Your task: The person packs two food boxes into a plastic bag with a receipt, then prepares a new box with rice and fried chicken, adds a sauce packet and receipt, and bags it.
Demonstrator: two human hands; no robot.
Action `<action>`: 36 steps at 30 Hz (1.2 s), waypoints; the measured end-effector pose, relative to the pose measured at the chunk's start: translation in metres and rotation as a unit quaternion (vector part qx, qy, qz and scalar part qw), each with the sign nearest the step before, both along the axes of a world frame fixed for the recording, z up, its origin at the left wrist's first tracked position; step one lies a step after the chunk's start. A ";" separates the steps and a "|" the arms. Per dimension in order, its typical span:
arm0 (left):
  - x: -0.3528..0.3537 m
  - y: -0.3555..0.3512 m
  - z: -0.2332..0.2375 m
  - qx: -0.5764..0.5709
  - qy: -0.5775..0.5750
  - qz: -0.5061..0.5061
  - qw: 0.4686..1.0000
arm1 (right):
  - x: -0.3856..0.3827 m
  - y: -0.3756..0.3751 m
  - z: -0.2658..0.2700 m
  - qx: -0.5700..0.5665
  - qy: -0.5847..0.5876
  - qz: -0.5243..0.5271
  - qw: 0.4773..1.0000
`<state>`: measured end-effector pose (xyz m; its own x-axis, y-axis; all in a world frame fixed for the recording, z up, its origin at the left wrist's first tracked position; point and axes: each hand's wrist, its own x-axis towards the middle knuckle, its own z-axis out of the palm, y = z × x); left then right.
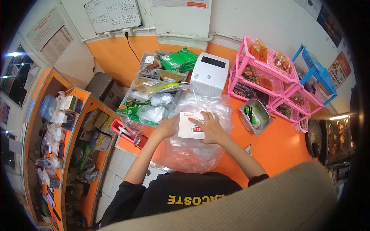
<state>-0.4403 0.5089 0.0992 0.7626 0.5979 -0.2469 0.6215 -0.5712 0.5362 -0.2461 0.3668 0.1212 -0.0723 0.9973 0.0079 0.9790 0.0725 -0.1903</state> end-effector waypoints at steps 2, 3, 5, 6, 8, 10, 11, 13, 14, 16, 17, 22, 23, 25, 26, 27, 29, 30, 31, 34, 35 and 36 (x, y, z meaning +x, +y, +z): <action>-0.001 0.001 0.000 0.007 -0.001 -0.019 1.000 | -0.009 0.009 -0.024 0.010 -0.018 -0.020 1.000; 0.002 0.002 0.000 0.010 -0.005 -0.029 1.000 | -0.009 0.011 -0.022 -0.001 -0.003 -0.035 0.999; -0.002 0.007 0.003 0.021 -0.067 -0.018 0.997 | -0.005 0.002 -0.020 0.069 0.018 -0.007 0.997; -0.006 0.010 0.007 0.025 -0.096 -0.017 0.995 | -0.005 -0.006 -0.013 0.104 0.029 0.002 0.994; -0.012 0.010 0.020 0.078 -0.139 -0.032 0.987 | 0.004 -0.038 -0.002 0.188 0.176 -0.053 0.965; -0.011 0.006 0.041 0.033 -0.130 0.005 0.991 | 0.029 -0.094 -0.006 0.230 0.229 -0.204 0.924; -0.009 0.007 0.048 0.011 -0.126 0.014 0.992 | 0.041 -0.123 -0.011 0.247 0.213 -0.314 0.892; -0.008 0.016 0.035 0.005 -0.125 0.017 0.992 | 0.065 -0.198 -0.039 0.203 0.118 -0.509 0.828; -0.007 0.019 0.024 0.026 -0.133 0.013 0.991 | 0.074 -0.237 -0.060 0.145 0.042 -0.584 0.797; -0.001 0.014 0.032 -0.040 -0.103 0.038 0.993 | 0.074 -0.299 -0.092 -0.056 -0.010 -0.716 0.696; 0.000 0.013 0.038 -0.067 -0.087 0.053 0.992 | 0.071 -0.316 -0.099 -0.068 0.095 -0.744 0.658; -0.006 0.006 0.042 0.017 -0.083 0.071 0.994 | 0.071 -0.363 -0.163 0.109 0.457 -0.740 0.481; -0.009 0.002 0.043 0.070 -0.085 0.067 0.992 | 0.069 -0.362 -0.161 0.133 0.455 -0.728 0.495; -0.006 -0.019 0.058 0.232 -0.176 0.036 0.956 | 0.070 -0.343 -0.128 0.183 0.447 -0.699 0.528; -0.003 -0.032 0.068 0.312 -0.219 0.024 0.924 | 0.069 -0.328 -0.103 0.166 0.353 -0.715 0.581; 0.000 -0.043 0.077 0.207 -0.247 -0.025 0.946 | 0.066 -0.309 -0.071 0.147 0.254 -0.721 0.628; 0.007 -0.066 0.079 -0.105 -0.260 -0.141 0.949 | 0.052 -0.265 -0.007 0.133 0.132 -0.698 0.691; 0.012 -0.079 0.074 -0.304 -0.239 -0.202 0.900 | 0.042 -0.239 0.027 0.140 0.111 -0.676 0.715; 0.018 -0.095 0.083 -0.521 -0.054 -0.200 0.828 | 0.033 -0.216 0.049 0.148 0.091 -0.651 0.739; 0.050 -0.148 0.025 -0.522 -0.121 -0.464 0.706 | -0.001 -0.156 0.076 0.278 0.340 -0.482 0.758; 0.052 -0.163 0.026 -0.541 -0.184 -0.423 0.703 | -0.020 -0.133 0.089 0.306 0.456 -0.427 0.718; 0.055 -0.174 0.027 -0.554 -0.248 -0.383 0.696 | -0.033 -0.117 0.094 0.313 0.493 -0.382 0.716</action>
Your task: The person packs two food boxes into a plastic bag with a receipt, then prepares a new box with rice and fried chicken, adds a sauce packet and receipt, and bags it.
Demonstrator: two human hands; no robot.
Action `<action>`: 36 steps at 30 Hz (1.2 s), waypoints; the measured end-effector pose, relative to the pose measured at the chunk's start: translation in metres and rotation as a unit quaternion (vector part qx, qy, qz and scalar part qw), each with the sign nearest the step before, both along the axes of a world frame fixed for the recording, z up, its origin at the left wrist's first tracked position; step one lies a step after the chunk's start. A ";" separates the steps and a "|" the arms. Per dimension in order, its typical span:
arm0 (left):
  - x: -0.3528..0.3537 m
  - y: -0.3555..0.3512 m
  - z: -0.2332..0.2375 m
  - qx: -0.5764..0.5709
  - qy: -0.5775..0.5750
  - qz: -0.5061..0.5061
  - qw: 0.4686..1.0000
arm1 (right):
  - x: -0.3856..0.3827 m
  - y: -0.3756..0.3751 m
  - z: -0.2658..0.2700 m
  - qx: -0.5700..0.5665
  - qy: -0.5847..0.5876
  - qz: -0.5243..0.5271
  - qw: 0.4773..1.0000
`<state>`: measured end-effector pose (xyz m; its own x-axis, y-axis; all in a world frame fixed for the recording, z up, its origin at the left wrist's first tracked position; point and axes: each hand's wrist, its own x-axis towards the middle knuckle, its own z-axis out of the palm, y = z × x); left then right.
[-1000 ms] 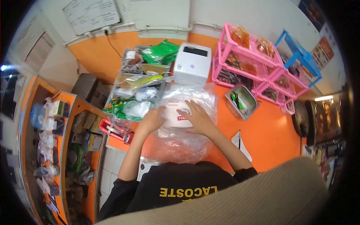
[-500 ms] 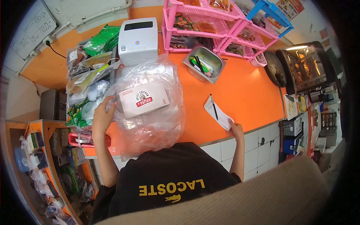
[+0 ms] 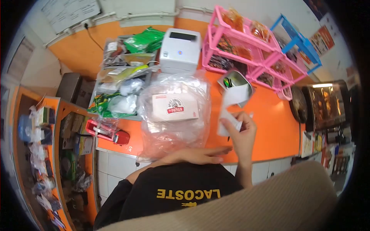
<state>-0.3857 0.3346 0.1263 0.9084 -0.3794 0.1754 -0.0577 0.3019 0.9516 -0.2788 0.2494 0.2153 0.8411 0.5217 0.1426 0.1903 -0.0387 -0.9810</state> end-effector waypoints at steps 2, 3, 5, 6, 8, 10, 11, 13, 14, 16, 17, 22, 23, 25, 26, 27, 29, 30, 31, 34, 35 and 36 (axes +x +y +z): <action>0.006 0.001 0.004 -0.107 0.024 0.120 0.987 | -0.019 0.020 0.006 0.081 0.022 0.079 0.993; 0.011 0.007 0.005 -0.167 0.067 0.182 0.967 | -0.024 0.024 0.006 0.078 0.057 0.078 0.992; 0.013 0.030 0.014 -0.313 0.091 0.290 0.900 | -0.028 0.032 0.003 0.071 0.122 0.078 0.987; 0.006 0.049 0.028 -0.395 0.074 0.334 0.853 | -0.029 0.036 0.000 0.078 0.148 0.078 0.983; -0.006 0.073 0.063 -0.370 -0.015 0.442 0.817 | -0.030 0.044 -0.009 0.089 0.205 0.077 0.972; -0.017 0.097 0.065 -0.344 -0.055 0.450 0.822 | -0.036 0.046 -0.023 0.057 0.227 0.107 0.966; -0.021 0.105 0.064 -0.331 -0.072 0.453 0.825 | -0.038 0.047 -0.029 0.040 0.238 0.120 0.963; -0.027 0.114 0.058 -0.236 -0.067 0.466 0.850 | -0.042 0.052 -0.038 0.024 0.259 0.152 0.954; -0.029 0.116 0.054 -0.186 -0.062 0.469 0.861 | -0.043 0.053 -0.042 0.018 0.270 0.165 0.948; -0.028 0.115 0.047 -0.273 -0.007 0.509 0.816 | -0.043 0.056 -0.047 0.008 0.312 0.184 0.932; -0.029 0.117 0.042 -0.336 0.027 0.519 0.786 | -0.042 0.058 -0.049 0.004 0.332 0.192 0.924; -0.032 0.128 0.036 -0.397 0.053 0.510 0.761 | -0.045 0.057 -0.053 -0.012 0.362 0.221 0.906; -0.031 0.129 0.039 -0.385 0.024 0.501 0.775 | -0.046 0.057 -0.053 -0.018 0.367 0.223 0.903; -0.030 0.132 0.039 -0.385 -0.004 0.488 0.783 | -0.049 0.058 -0.051 -0.018 0.366 0.225 0.903; -0.029 0.135 0.035 -0.397 -0.004 0.484 0.780 | -0.050 0.058 -0.050 -0.017 0.366 0.226 0.902; -0.029 0.137 0.031 -0.409 -0.004 0.481 0.776 | -0.050 0.058 -0.051 -0.018 0.369 0.227 0.901; -0.030 0.141 0.024 -0.445 -0.011 0.474 0.760 | -0.050 0.058 -0.055 -0.020 0.373 0.230 0.898; -0.030 0.142 0.021 -0.463 -0.014 0.470 0.751 | -0.050 0.058 -0.055 -0.022 0.372 0.231 0.899; -0.030 0.142 0.018 -0.405 -0.003 0.506 0.762 | -0.051 0.057 -0.055 -0.024 0.372 0.232 0.899; -0.031 0.140 0.012 -0.276 0.023 0.574 0.771 | -0.049 0.055 -0.059 -0.034 0.360 0.243 0.900; -0.031 0.142 0.012 -0.267 0.024 0.579 0.770 | -0.048 0.054 -0.060 -0.039 0.355 0.249 0.900; -0.032 0.143 0.012 -0.259 0.026 0.585 0.768 | -0.048 0.052 -0.060 -0.020 0.367 0.253 0.895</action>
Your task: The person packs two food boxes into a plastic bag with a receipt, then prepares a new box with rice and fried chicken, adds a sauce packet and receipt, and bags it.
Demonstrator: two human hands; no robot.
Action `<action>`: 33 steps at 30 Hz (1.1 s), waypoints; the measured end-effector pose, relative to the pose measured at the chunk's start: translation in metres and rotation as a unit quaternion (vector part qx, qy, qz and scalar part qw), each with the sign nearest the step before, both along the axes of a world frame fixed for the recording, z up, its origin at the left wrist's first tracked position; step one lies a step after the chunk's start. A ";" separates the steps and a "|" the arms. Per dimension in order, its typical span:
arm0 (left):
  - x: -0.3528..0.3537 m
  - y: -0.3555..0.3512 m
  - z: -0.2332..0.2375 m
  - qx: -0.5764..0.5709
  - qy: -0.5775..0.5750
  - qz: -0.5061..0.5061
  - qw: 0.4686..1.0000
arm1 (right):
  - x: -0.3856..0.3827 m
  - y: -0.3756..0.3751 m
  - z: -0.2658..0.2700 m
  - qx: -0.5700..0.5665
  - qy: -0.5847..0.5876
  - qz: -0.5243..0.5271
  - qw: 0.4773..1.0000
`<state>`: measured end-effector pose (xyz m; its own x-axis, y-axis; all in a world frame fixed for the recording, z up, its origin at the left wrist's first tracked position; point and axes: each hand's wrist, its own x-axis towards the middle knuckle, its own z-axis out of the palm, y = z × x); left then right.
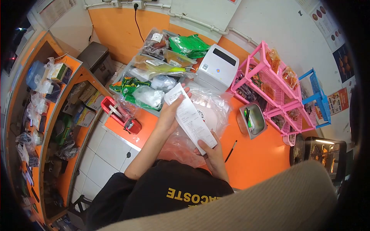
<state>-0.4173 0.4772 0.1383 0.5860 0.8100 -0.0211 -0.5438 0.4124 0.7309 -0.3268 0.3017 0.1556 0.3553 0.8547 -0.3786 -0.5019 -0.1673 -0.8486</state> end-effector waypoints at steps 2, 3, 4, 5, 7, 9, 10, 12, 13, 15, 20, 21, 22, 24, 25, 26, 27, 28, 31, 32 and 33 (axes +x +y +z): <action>-0.003 0.000 0.005 -0.058 -0.068 -0.012 0.996 | 0.001 -0.004 0.004 0.030 0.036 -0.004 0.999; -0.004 0.001 0.008 -0.087 -0.102 -0.017 0.991 | 0.003 -0.005 0.007 0.043 0.050 0.006 0.998; -0.006 0.001 0.011 -0.091 -0.117 -0.024 0.989 | 0.005 -0.006 0.010 0.055 0.064 0.015 0.996; -0.007 0.002 0.014 -0.096 -0.132 -0.031 0.986 | 0.006 -0.008 0.011 0.067 0.078 0.025 0.994; -0.010 0.002 0.020 -0.104 -0.150 -0.033 0.983 | 0.009 -0.010 0.004 0.036 0.043 0.019 0.998; -0.011 0.002 0.026 -0.110 -0.155 -0.024 0.981 | 0.008 -0.009 0.001 0.017 -0.004 0.005 1.000; -0.012 0.003 0.026 -0.110 -0.155 -0.014 0.982 | 0.005 -0.007 0.001 0.012 -0.034 -0.006 0.999; -0.014 0.006 0.025 -0.110 -0.156 0.006 0.982 | 0.005 -0.008 0.000 -0.013 -0.076 -0.006 0.997; -0.015 0.007 0.023 -0.118 -0.167 0.010 0.979 | 0.008 -0.010 -0.002 -0.033 -0.088 0.003 0.996; -0.016 0.009 0.014 -0.132 -0.189 0.019 0.973 | 0.014 -0.011 -0.006 -0.047 -0.103 0.013 0.993; -0.005 -0.008 0.011 0.038 -0.147 -0.006 0.988 | 0.024 0.015 -0.012 0.058 -0.378 0.017 0.924; 0.001 -0.017 0.015 0.093 -0.130 -0.017 0.987 | 0.026 0.023 -0.011 0.078 -0.375 0.029 0.923; 0.004 -0.027 0.018 0.270 -0.004 0.024 0.962 | 0.027 0.032 -0.009 0.098 -0.372 0.043 0.922; 0.006 -0.037 0.025 0.583 0.241 0.104 0.769 | 0.038 0.055 -0.005 0.098 -0.339 0.084 0.932; -0.003 -0.032 0.026 0.623 0.289 0.147 0.712 | 0.053 0.065 -0.004 0.075 -0.308 0.114 0.941; -0.008 -0.027 0.026 0.582 0.347 0.170 0.715 | 0.068 0.074 -0.005 0.051 -0.277 0.145 0.949; -0.011 -0.023 0.025 0.537 0.403 0.194 0.716 | 0.080 0.085 -0.016 0.100 -0.287 0.170 0.937; -0.016 -0.018 0.021 0.488 0.456 0.216 0.712 | 0.095 0.095 -0.023 0.055 -0.345 0.253 0.902; -0.034 0.010 -0.024 0.382 0.564 0.104 0.725 | 0.127 0.118 -0.043 -0.054 -0.467 0.438 0.766; -0.038 0.016 -0.025 0.318 0.573 0.029 0.755 | 0.125 0.125 -0.039 -0.078 -0.483 0.462 0.740; -0.038 0.019 -0.025 0.341 0.557 0.043 0.756 | 0.123 0.133 -0.035 -0.102 -0.499 0.485 0.711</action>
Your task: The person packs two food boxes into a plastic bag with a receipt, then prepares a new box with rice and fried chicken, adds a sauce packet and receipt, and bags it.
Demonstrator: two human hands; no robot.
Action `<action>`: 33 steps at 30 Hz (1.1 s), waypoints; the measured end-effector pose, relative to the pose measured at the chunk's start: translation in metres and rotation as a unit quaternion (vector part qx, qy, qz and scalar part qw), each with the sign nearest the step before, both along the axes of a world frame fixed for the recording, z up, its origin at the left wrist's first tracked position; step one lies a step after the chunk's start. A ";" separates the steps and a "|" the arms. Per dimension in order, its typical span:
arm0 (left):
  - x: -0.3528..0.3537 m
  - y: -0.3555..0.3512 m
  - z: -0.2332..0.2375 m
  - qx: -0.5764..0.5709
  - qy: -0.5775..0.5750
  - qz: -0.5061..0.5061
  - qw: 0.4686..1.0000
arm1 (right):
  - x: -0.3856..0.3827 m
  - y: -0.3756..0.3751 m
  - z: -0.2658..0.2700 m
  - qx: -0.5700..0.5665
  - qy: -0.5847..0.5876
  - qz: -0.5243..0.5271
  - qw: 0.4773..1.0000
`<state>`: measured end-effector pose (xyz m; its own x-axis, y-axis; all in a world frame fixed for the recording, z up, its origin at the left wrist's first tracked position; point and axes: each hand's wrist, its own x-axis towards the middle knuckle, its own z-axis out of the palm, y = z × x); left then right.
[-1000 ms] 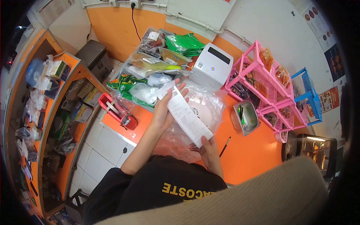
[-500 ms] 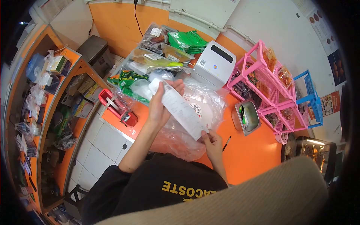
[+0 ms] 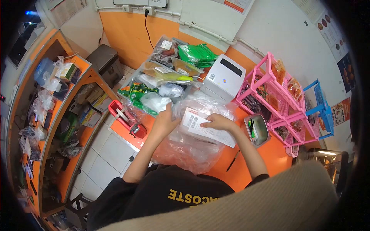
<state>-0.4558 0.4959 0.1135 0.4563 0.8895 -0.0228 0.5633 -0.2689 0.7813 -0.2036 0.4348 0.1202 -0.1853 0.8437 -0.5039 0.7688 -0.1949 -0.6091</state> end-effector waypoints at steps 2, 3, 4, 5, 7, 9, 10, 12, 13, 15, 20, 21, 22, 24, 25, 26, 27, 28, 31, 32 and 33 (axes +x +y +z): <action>-0.001 0.004 0.005 0.052 -0.033 -0.014 0.998 | -0.004 0.016 0.006 -0.042 -0.031 0.024 0.998; 0.000 0.003 0.009 0.092 -0.050 -0.011 0.994 | -0.005 0.023 0.008 -0.062 -0.027 0.028 0.997; 0.003 0.002 0.015 0.132 -0.067 -0.007 0.989 | -0.007 0.030 0.009 -0.082 -0.023 0.033 0.996; 0.007 0.000 0.024 0.173 -0.084 -0.003 0.981 | -0.010 0.036 0.012 -0.081 -0.030 0.034 0.996; 0.017 -0.007 0.043 0.187 -0.133 -0.025 0.973 | -0.016 0.048 0.019 -0.079 -0.045 0.037 0.995; 0.024 -0.024 0.077 0.164 -0.185 -0.120 0.961 | -0.023 0.062 0.021 -0.101 -0.072 0.023 0.992; 0.026 -0.033 0.096 0.134 -0.212 -0.203 0.947 | -0.024 0.066 0.022 -0.098 -0.054 0.024 0.993; 0.031 -0.041 0.105 0.229 -0.257 -0.271 0.899 | -0.029 0.072 0.024 -0.097 -0.009 0.023 0.995; 0.032 -0.042 0.107 0.276 -0.278 -0.305 0.868 | -0.031 0.073 0.026 -0.097 0.016 0.020 0.995; 0.022 -0.016 0.088 0.223 -0.303 -0.150 0.914 | -0.033 0.075 0.027 -0.097 0.078 0.014 0.992; -0.003 0.022 0.015 0.004 -0.096 -0.016 0.995 | -0.013 0.089 -0.020 -0.144 0.186 0.003 0.972; -0.004 0.024 -0.004 -0.007 -0.010 -0.034 0.999 | -0.011 0.092 -0.026 -0.162 0.198 0.003 0.967; -0.001 0.023 -0.024 -0.009 -0.027 -0.068 0.997 | -0.021 0.088 -0.005 -0.139 0.163 -0.003 0.977; 0.011 0.018 -0.063 -0.017 -0.062 -0.136 0.989 | -0.041 0.077 0.037 -0.104 0.136 -0.004 0.985; 0.017 0.016 -0.079 0.002 -0.076 -0.126 0.989 | -0.043 0.075 0.040 -0.091 0.145 0.002 0.985; 0.023 0.015 -0.093 0.020 -0.091 -0.117 0.989 | -0.032 0.083 0.009 -0.086 0.198 0.020 0.976; 0.026 0.014 -0.100 0.039 -0.107 -0.109 0.988 | -0.025 0.088 -0.015 -0.080 0.251 0.038 0.964; 0.026 0.009 -0.087 0.062 -0.098 -0.082 0.990 | -0.022 0.090 -0.029 -0.071 0.170 0.043 0.982; 0.021 -0.006 -0.032 0.111 -0.079 -0.032 0.990 | -0.022 0.084 -0.041 -0.013 -0.017 0.087 0.996; 0.019 -0.004 -0.025 0.113 -0.074 -0.035 0.990 | -0.026 0.077 -0.033 0.027 -0.036 0.122 0.992; 0.018 -0.002 -0.022 0.115 -0.069 -0.038 0.990 | -0.031 0.072 -0.028 0.067 -0.054 0.157 0.984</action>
<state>-0.4375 0.4939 0.0919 0.5075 0.8265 0.2436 0.4263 -0.4865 0.7626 -0.2343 0.5067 0.0924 -0.3983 0.8134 -0.4240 0.8404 0.1384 -0.5239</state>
